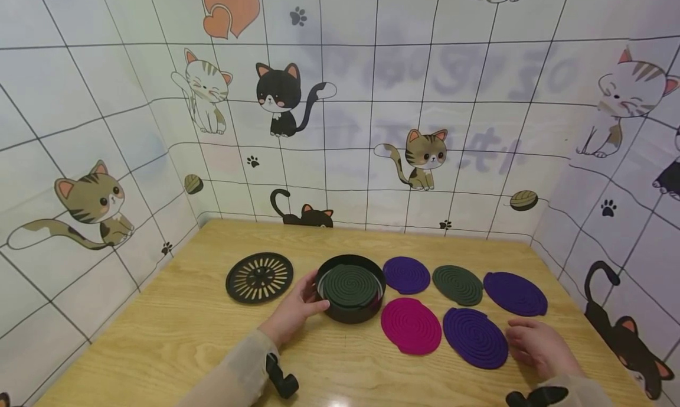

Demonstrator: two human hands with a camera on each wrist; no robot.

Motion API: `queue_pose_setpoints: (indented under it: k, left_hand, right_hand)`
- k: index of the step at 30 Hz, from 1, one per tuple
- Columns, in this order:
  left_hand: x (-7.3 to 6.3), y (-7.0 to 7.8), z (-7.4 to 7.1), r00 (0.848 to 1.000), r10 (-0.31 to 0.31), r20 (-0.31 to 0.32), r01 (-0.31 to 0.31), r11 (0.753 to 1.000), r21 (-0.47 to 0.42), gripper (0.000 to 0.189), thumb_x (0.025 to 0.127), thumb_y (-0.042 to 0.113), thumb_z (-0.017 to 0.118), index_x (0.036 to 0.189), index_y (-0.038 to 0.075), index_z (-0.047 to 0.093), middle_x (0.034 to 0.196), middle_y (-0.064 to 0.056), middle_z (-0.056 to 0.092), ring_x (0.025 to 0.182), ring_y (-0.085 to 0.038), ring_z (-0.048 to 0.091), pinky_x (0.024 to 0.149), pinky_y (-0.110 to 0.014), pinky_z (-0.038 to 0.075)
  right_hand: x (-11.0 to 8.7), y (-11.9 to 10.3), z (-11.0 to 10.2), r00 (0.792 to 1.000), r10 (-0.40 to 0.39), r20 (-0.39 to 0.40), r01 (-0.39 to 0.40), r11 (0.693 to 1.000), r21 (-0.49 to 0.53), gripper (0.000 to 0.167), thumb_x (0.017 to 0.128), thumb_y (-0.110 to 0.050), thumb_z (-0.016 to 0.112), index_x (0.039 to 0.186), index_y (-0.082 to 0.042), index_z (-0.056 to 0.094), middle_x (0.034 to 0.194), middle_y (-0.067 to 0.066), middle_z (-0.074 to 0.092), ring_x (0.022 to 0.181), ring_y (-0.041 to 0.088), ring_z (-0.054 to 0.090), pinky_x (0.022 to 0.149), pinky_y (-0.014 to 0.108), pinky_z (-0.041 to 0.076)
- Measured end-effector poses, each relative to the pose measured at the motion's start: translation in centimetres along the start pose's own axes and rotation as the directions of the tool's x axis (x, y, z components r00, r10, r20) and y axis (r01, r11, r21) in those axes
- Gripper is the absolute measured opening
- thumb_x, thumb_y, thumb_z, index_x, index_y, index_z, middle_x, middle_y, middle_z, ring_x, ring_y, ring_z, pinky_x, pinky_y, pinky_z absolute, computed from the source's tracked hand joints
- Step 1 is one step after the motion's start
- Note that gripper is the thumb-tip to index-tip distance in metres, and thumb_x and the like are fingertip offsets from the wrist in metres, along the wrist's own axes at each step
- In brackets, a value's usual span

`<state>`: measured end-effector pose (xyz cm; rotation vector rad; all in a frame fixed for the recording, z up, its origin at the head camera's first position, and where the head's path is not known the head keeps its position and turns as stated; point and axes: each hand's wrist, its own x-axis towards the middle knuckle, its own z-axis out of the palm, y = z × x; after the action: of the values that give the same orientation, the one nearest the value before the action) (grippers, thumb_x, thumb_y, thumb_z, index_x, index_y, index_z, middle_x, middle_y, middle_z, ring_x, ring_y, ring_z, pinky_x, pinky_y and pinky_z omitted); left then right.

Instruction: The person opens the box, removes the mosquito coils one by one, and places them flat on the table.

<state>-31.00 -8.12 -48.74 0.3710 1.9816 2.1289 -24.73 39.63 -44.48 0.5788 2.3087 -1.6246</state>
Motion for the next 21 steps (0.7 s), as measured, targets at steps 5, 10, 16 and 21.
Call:
queue_pose_setpoints:
  k: [5,10,16,21]
  left_hand:
    - [0.1,-0.1,0.0,1.0,-0.002,0.004,0.002,1.0,0.0,0.088,0.086,0.014,0.074,0.154,0.01,0.018,0.154,-0.017,0.026,0.141,-0.034,0.027,0.106,-0.04,0.039]
    - [0.0,0.0,0.0,1.0,-0.001,0.001,0.001,1.0,0.002,0.088,0.086,0.014,0.074,0.154,0.01,0.018,0.154,-0.018,0.025,0.141,-0.034,0.027,0.107,-0.041,0.039]
    - [-0.1,0.0,0.0,1.0,0.002,0.004,-0.002,1.0,0.011,0.088,0.087,0.014,0.073,0.154,0.01,0.017,0.154,-0.018,0.026,0.141,-0.034,0.027,0.107,-0.041,0.038]
    - [-0.1,0.0,0.0,1.0,0.004,0.011,-0.005,1.0,0.007,0.088,0.087,0.014,0.073,0.154,0.009,0.016,0.154,-0.019,0.025,0.141,-0.035,0.027,0.107,-0.042,0.038]
  right_hand:
    - [-0.6,-1.4,0.6,0.999,-0.05,0.016,0.051,0.996,-0.068,0.065,0.099,-0.019,0.054,0.142,0.017,0.02,0.133,0.039,0.041,0.117,0.049,0.046,0.087,0.048,0.05]
    - [-1.5,-4.1,3.5,0.984,-0.181,-0.002,0.18,0.98,-0.085,0.064,0.1,-0.025,0.053,0.143,0.014,0.025,0.139,0.035,0.035,0.12,0.045,0.045,0.091,0.044,0.05]
    - [-2.2,-7.2,8.6,0.94,-0.339,0.037,0.341,0.933,-0.11,0.055,0.1,-0.024,0.053,0.14,0.01,0.036,0.133,0.027,0.047,0.112,0.032,0.054,0.087,0.037,0.051]
    - [-2.3,-9.7,12.5,0.914,-0.397,0.083,0.401,0.915,-0.045,0.052,0.099,-0.024,0.054,0.139,0.007,0.04,0.135,0.025,0.047,0.116,0.035,0.052,0.094,0.043,0.048]
